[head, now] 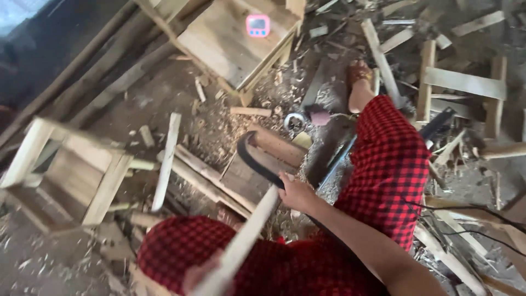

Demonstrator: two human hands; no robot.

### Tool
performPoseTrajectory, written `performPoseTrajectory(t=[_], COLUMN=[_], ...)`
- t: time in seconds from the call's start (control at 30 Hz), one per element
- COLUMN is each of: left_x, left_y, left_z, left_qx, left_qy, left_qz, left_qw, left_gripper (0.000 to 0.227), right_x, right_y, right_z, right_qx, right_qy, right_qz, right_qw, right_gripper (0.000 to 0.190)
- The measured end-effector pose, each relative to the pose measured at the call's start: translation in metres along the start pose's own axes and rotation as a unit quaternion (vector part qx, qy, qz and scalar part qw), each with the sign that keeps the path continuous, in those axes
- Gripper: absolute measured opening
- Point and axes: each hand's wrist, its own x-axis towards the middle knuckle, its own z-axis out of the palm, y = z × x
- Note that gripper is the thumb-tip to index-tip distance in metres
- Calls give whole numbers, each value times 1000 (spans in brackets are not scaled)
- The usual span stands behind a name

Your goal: Shaving a wooden pole using a drawknife to remove bark and smooth the surface

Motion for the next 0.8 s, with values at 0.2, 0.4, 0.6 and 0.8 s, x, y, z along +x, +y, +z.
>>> performPoseTrajectory(t=[0.2, 0.4, 0.6, 0.8], left_x=[140, 195, 236, 275], left_y=[114, 118, 133, 159], left_z=[136, 145, 169, 180], left_qx=[327, 288, -23, 98], left_qy=[170, 168, 76, 21], left_qz=[153, 182, 179, 261], left_qw=[917, 925, 981, 960], left_gripper=[26, 13, 28, 31], right_x=[-33, -84, -109, -163], right_y=[-14, -24, -77, -144], right_z=[-60, -122, -122, -137], right_qx=[306, 494, 169, 141], right_qy=[-61, -119, -32, 67], right_qz=[-82, -117, -117, -437], right_qw=[947, 854, 978, 886], right_gripper=[35, 13, 38, 20])
